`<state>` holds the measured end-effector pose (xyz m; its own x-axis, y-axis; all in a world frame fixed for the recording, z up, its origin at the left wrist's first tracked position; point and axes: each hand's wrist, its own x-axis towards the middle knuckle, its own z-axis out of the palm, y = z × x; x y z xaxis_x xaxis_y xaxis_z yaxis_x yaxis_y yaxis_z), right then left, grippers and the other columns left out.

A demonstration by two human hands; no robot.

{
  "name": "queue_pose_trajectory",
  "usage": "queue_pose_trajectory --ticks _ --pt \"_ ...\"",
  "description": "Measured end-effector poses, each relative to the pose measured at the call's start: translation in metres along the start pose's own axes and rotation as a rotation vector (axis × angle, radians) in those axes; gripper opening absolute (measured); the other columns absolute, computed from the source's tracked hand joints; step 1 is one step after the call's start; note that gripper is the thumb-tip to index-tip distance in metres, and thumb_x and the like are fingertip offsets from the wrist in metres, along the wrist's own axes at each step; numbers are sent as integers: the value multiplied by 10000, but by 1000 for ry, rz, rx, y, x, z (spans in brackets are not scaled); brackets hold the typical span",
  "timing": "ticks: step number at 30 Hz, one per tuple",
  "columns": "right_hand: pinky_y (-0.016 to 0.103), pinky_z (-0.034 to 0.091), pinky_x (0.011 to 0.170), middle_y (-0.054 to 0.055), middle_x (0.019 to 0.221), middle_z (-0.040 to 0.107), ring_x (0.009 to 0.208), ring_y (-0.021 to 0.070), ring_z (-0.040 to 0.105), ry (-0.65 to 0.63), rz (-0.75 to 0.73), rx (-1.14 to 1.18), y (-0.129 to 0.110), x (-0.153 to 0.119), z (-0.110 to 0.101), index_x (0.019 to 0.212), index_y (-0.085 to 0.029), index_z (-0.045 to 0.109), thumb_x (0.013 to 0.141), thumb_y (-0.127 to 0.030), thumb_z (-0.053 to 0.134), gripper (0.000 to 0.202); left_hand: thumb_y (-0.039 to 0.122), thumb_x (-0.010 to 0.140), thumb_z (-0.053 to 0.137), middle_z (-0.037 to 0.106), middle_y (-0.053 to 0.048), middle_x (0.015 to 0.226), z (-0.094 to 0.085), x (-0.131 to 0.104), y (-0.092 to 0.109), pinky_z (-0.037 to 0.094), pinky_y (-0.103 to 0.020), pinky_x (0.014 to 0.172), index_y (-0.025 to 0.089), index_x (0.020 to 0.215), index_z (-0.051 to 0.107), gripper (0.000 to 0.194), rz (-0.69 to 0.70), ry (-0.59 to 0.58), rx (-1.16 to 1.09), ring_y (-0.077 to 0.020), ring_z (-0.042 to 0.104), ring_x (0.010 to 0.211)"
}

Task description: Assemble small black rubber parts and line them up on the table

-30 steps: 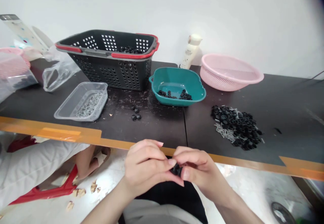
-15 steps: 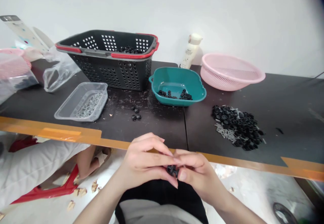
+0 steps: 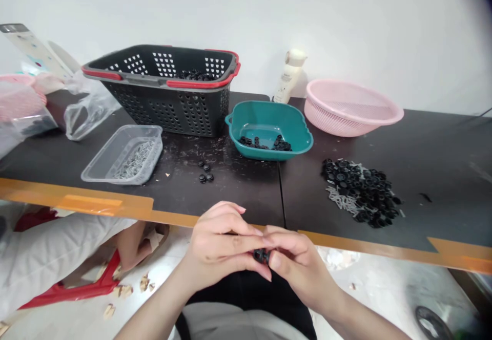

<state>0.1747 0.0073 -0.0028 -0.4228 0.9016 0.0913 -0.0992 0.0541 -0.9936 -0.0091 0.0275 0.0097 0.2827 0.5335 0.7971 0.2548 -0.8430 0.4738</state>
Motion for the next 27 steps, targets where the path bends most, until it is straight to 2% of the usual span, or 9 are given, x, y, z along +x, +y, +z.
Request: queue_pose_trajectory --ticks 3,8,13,17,20,24,27 --pt "263 441 607 19 706 633 648 158 544 40 13 -8 3 -4 2 794 -213 744 843 -524 681 321 442 795 740 731 23 699 1 -1 0 552 -314 775 212 900 755 253 -5 -13 2 -113 664 605" --pt "274 500 710 27 833 685 760 179 618 81 67 88 12 -10 5 936 -254 754 846 -457 707 227 423 795 746 741 20 701 4 -3 -1 539 -303 797 184 879 745 254 0 -1 6 -101 672 589" --pt "274 476 684 18 759 655 716 168 577 -33 82 139 7 -3 2 840 -251 769 856 -523 668 291 415 788 754 743 20 705 1 -3 0 542 -310 799 188 891 741 250 -16 14 44 -115 685 634" --pt "278 445 672 28 760 635 717 167 555 -89 28 -31 -6 2 -4 800 -228 769 924 -473 598 324 393 837 721 756 27 725 -5 1 5 526 -297 831 185 908 741 220 18 -16 147 -98 678 628" --pt "267 431 655 23 776 623 704 152 541 -144 -14 -68 -10 4 -7 833 -221 764 943 -458 577 322 389 853 704 758 44 727 -7 3 7 520 -294 855 198 916 737 203 23 -35 187 -89 659 622" --pt "260 422 648 11 734 604 672 137 529 -178 -46 -32 -2 6 -7 759 -203 745 944 -484 561 383 386 836 722 758 44 739 -5 0 8 518 -277 861 185 925 731 220 27 -18 188 -84 656 639" --pt "254 407 608 3 701 581 637 128 509 -157 -117 26 8 7 -5 752 -206 757 910 -506 602 373 394 830 724 752 47 730 -2 -2 10 520 -274 855 188 925 732 227 10 -13 158 -79 648 620"
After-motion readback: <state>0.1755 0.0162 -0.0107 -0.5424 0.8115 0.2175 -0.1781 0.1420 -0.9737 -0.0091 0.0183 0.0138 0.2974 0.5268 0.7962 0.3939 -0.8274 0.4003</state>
